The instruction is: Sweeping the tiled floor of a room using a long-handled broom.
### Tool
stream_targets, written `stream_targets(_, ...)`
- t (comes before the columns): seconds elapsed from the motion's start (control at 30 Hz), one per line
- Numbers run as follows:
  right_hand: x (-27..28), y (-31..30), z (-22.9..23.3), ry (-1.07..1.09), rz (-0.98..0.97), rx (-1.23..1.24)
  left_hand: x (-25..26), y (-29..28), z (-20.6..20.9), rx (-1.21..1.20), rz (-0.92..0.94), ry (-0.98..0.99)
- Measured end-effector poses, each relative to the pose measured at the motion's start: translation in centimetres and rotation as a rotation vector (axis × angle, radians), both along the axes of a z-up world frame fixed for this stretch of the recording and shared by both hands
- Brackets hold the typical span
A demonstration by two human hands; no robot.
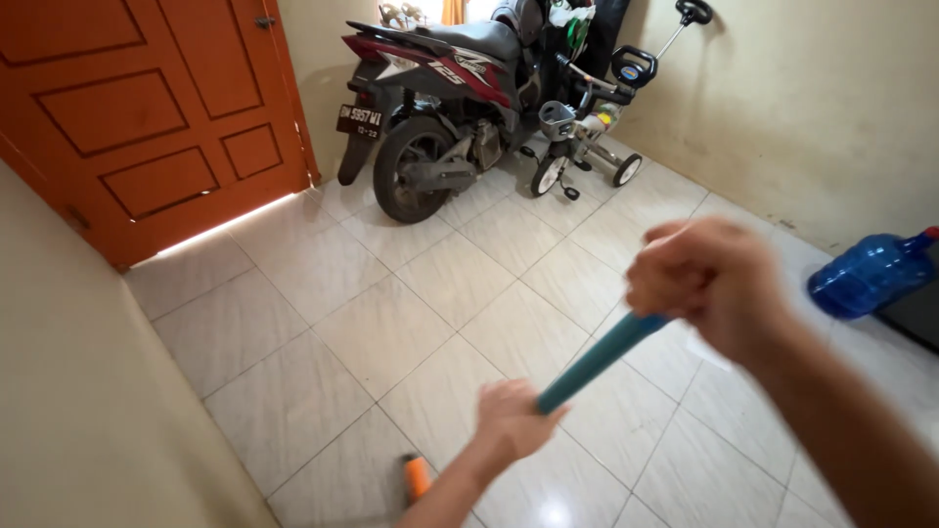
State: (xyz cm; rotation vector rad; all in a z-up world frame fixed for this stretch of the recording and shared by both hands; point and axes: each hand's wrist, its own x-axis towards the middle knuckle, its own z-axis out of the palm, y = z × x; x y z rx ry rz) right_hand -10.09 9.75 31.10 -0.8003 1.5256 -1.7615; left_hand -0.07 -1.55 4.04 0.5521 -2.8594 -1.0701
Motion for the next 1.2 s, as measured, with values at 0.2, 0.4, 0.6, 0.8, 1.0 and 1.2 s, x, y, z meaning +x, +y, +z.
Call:
stream_targets(0.2,1.8,-1.6,-11.4,-0.041,0.071,-0.01,4.1,-4.1,-9.4,0.005,0.138,-0.115)
stream_targets(0.4,4.8,-3.0,-7.7,0.223,0.056,0.259,-2.2,-0.2,-9.7,0.226,0.219,-0.15)
stream_targets(0.6,6.8,-2.2,-7.5,0.35,-0.023,0.523,-6.1,2.4,-9.0,0.162,0.221,0.021)
stream_targets(0.8,-2.3,4.0,-3.0,0.218,0.109,-0.078,-3.6,2.9,2.1,0.051,0.191,0.065)
stream_targets(1.0,0.3,7.1,-11.6,0.125,-0.079,-0.246,3.5,1.6,-6.0,-0.142,0.195,-0.12)
stream_targets(1.2,3.1,11.3,-12.9,-0.052,-0.126,0.028,1.2,8.7,-12.2,0.096,0.32,-0.244)
